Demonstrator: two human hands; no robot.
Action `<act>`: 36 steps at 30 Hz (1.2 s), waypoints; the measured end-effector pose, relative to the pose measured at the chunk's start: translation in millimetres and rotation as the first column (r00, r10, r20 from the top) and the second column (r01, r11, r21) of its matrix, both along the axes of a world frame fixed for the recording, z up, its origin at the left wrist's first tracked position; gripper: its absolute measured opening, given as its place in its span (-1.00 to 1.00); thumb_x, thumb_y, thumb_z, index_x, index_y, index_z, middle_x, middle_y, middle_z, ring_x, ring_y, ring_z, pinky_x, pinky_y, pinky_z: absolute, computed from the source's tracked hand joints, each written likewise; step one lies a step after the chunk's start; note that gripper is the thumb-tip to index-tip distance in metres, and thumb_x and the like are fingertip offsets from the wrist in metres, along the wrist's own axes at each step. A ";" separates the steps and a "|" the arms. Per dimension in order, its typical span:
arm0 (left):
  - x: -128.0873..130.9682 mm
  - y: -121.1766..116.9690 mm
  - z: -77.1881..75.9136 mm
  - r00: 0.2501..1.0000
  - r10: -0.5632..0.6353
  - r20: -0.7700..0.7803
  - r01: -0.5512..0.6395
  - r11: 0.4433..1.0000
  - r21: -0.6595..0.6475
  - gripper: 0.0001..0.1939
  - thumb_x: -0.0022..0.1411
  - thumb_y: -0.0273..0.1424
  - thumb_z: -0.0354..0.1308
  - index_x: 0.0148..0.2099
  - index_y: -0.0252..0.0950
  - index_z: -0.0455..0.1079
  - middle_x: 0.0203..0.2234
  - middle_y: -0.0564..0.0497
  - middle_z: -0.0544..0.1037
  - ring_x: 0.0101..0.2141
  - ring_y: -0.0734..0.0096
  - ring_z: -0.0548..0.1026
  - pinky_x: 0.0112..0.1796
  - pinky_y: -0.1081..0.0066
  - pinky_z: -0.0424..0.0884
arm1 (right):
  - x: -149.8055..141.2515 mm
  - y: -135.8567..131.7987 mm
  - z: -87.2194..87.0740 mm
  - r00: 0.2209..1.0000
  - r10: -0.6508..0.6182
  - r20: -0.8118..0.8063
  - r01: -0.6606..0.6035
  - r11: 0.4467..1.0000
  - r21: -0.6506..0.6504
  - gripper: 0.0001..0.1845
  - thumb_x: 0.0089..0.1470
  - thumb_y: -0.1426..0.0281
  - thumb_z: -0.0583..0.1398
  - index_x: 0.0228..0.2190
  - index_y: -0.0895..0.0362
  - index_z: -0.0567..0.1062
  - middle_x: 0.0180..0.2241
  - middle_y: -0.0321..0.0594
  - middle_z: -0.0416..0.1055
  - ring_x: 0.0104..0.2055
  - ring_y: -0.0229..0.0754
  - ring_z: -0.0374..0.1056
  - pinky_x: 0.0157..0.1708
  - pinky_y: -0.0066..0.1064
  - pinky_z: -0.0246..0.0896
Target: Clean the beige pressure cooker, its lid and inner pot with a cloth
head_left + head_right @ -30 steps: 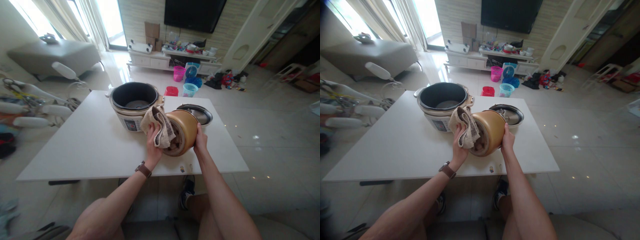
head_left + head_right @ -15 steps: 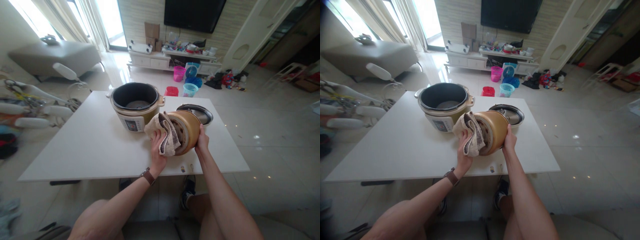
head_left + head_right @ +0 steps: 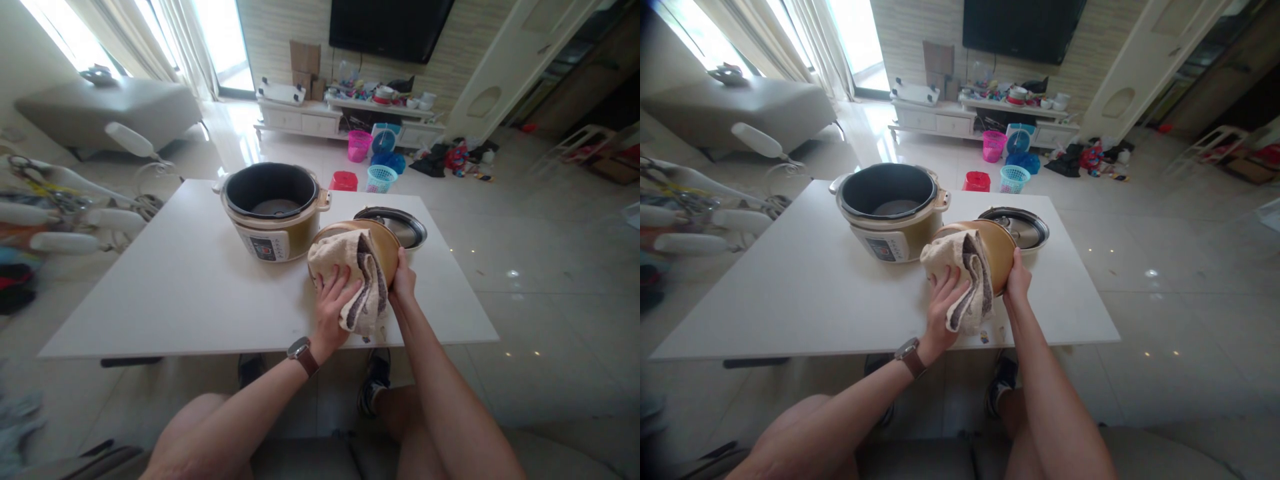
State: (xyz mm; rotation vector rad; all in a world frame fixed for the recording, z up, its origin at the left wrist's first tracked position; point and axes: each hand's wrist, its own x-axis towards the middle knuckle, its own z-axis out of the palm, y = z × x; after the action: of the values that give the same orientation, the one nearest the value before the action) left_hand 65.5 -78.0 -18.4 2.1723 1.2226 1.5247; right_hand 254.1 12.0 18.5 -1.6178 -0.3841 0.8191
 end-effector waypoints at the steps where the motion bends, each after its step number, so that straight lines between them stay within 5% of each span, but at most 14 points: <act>1: 0.3 -0.3 0.8 1.000 -0.019 -0.016 0.019 1.000 0.023 -0.48 0.48 -0.33 0.09 0.43 -0.09 0.38 0.46 -0.17 0.30 0.51 0.00 0.09 0.48 -0.20 -0.18 | -2.1 -1.8 4.4 1.000 0.015 0.013 -0.014 1.000 -0.024 -0.43 0.11 -0.13 0.33 -0.40 0.18 0.61 -0.43 -0.20 0.58 -0.34 -0.14 0.46 -0.48 -0.39 0.33; 8: -2.2 3.2 10.1 0.991 -0.062 -0.119 0.071 0.994 0.079 -0.47 0.48 -0.32 0.06 0.43 -0.09 0.38 0.45 -0.15 0.32 0.51 0.00 0.10 0.49 -0.17 -0.28 | -15.9 -10.3 31.1 0.998 0.049 0.027 -0.046 0.992 -0.116 -0.48 0.25 -0.03 0.27 -0.36 0.20 0.66 -0.40 -0.10 0.63 -0.21 -0.04 0.54 -0.37 -0.35 0.45; 13: -2.8 9.6 19.7 0.990 -0.023 -0.139 0.035 0.996 0.080 -0.49 0.51 -0.29 0.01 0.41 -0.16 0.41 0.43 -0.18 0.34 0.51 0.04 0.11 0.48 -0.18 -0.26 | -18.6 -10.8 35.2 0.999 0.051 0.006 -0.049 0.988 -0.148 -0.49 0.29 0.02 0.27 -0.32 0.24 0.67 -0.38 -0.08 0.64 -0.18 -0.05 0.55 -0.33 -0.37 0.45; 26: -35.0 42.0 25.4 0.989 0.097 -0.115 -0.106 0.992 -0.073 -0.45 0.47 -0.37 0.04 0.45 -0.16 0.36 0.50 -0.18 0.23 0.52 -0.01 0.09 0.47 -0.20 -0.20 | -10.7 2.7 -14.2 0.993 0.026 -0.113 -0.013 0.994 0.108 -0.38 0.04 -0.09 0.41 -0.23 0.25 0.64 -0.29 -0.17 0.65 -0.25 -0.16 0.54 -0.38 -0.42 0.44; 36: -45.8 31.4 -7.7 0.984 0.124 0.129 -0.106 0.984 -0.141 -0.44 0.48 -0.35 0.08 0.47 -0.17 0.34 0.50 -0.22 0.20 0.52 -0.05 0.07 0.46 -0.20 -0.03 | -9.8 2.8 -20.2 0.983 -0.047 -0.176 0.065 0.993 0.101 -0.38 0.01 -0.08 0.43 -0.23 0.26 0.63 -0.31 -0.23 0.61 -0.28 -0.20 0.50 -0.38 -0.44 0.44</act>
State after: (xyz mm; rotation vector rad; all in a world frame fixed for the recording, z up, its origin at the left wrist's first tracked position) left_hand 19.7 -46.6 -26.1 1.9092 1.3827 1.5590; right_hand 244.3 14.9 -1.6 -1.4401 -0.2525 0.8753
